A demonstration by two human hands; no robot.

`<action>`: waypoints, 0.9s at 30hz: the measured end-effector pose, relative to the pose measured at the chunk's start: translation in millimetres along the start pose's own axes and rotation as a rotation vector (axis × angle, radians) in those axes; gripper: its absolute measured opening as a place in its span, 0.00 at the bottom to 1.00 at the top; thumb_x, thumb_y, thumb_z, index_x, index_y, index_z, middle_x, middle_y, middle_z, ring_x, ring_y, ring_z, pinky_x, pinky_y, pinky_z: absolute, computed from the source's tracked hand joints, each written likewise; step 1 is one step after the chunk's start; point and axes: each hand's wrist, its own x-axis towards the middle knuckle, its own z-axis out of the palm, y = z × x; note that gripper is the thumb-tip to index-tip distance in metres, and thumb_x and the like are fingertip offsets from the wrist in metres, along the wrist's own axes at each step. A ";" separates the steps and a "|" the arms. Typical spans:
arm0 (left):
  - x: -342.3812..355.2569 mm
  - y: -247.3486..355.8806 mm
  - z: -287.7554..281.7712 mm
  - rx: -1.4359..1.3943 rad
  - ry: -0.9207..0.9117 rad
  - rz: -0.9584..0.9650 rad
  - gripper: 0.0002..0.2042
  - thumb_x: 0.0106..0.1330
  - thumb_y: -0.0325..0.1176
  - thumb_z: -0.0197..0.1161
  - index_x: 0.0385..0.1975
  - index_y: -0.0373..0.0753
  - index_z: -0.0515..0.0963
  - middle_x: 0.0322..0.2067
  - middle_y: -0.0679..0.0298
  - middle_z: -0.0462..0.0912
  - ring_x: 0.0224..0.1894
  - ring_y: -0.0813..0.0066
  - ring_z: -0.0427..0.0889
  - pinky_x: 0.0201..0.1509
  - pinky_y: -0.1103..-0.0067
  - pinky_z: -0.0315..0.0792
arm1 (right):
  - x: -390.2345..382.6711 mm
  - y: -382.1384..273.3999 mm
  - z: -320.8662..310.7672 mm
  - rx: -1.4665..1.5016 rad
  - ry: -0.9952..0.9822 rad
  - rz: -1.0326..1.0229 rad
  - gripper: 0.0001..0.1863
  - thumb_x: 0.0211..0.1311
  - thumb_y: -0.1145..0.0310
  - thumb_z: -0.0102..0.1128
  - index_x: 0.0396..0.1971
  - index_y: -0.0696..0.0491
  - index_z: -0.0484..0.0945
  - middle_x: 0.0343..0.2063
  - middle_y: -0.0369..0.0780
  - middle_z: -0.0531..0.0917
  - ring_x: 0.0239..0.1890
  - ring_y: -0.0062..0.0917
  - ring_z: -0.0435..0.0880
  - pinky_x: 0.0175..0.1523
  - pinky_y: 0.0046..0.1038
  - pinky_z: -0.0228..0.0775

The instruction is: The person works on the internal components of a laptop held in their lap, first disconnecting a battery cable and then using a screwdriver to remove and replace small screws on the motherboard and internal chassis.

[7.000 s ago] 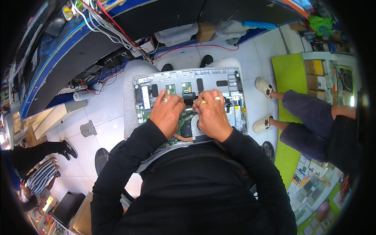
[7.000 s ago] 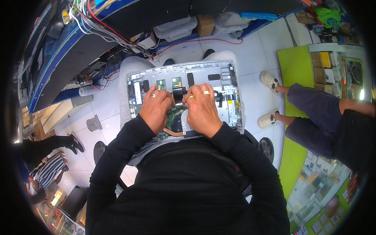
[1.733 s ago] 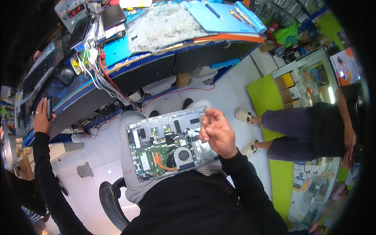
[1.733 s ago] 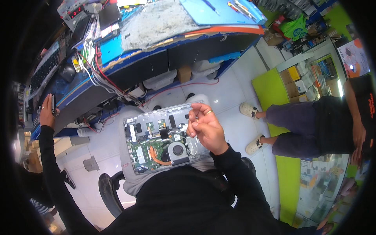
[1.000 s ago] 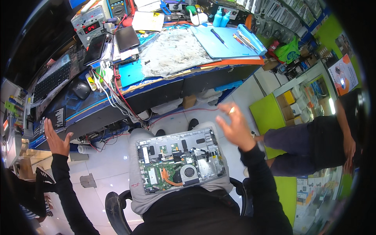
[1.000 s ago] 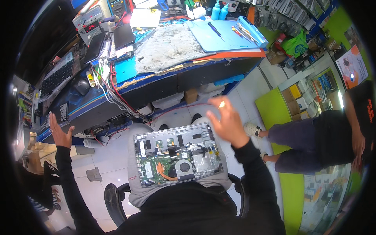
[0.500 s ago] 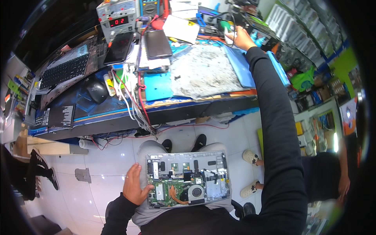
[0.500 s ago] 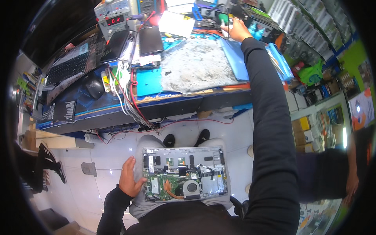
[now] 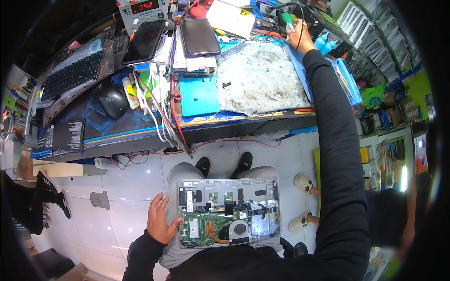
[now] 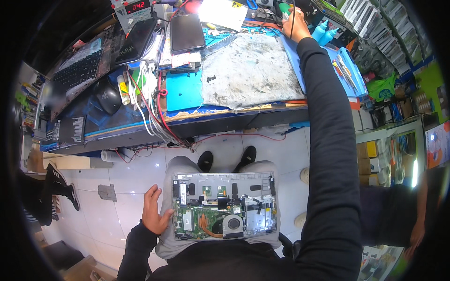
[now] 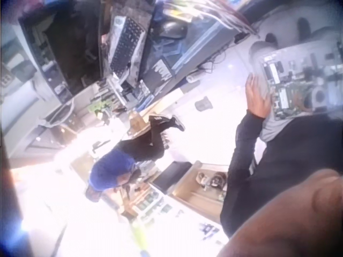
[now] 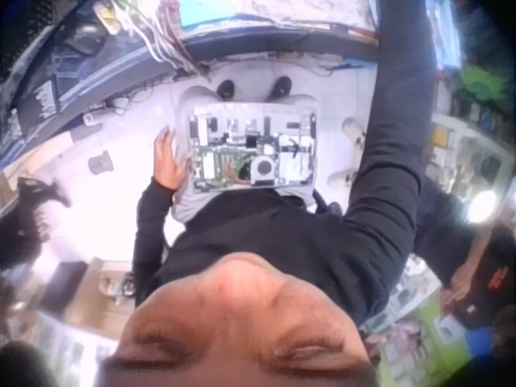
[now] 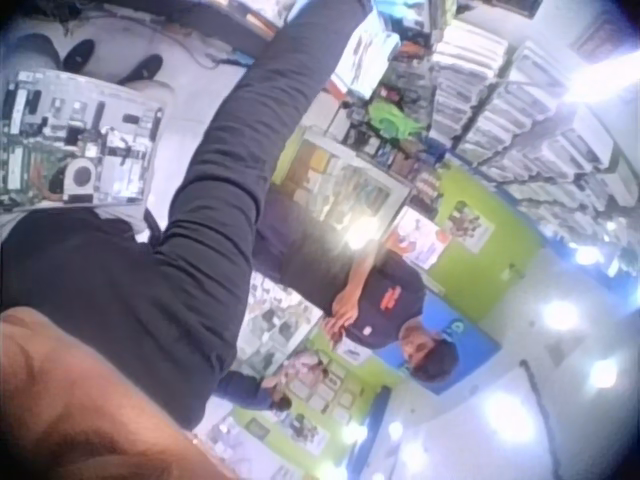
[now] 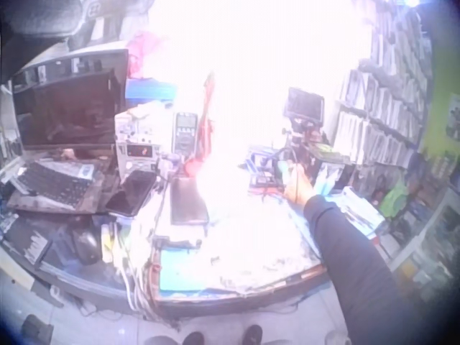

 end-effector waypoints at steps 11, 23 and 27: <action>40.8 -99.6 -118.2 -0.158 0.955 -0.160 0.21 0.84 0.37 0.59 0.67 0.29 0.73 0.66 0.52 0.77 0.68 0.62 0.77 0.75 0.66 0.69 | -105.2 -45.5 -158.7 1.840 0.127 0.606 0.13 0.84 0.61 0.49 0.58 0.52 0.72 0.42 0.40 0.80 0.27 0.26 0.73 0.34 0.32 0.64; 168.9 -167.2 -257.4 0.274 0.940 -0.773 0.55 0.64 0.79 0.58 0.66 0.22 0.77 0.65 0.33 0.79 0.71 0.38 0.76 0.77 0.53 0.65 | -228.9 -193.8 -267.1 1.400 -0.150 0.522 0.17 0.83 0.69 0.55 0.65 0.55 0.70 0.43 0.35 0.76 0.29 0.15 0.70 0.31 0.20 0.62; 180.3 -129.9 -262.5 0.195 1.023 -0.901 0.52 0.61 0.73 0.68 0.68 0.25 0.75 0.69 0.36 0.75 0.75 0.38 0.70 0.79 0.53 0.63 | -302.9 -228.6 -275.6 1.096 -0.274 0.464 0.20 0.78 0.78 0.58 0.65 0.55 0.72 0.46 0.35 0.76 0.34 0.13 0.73 0.36 0.18 0.68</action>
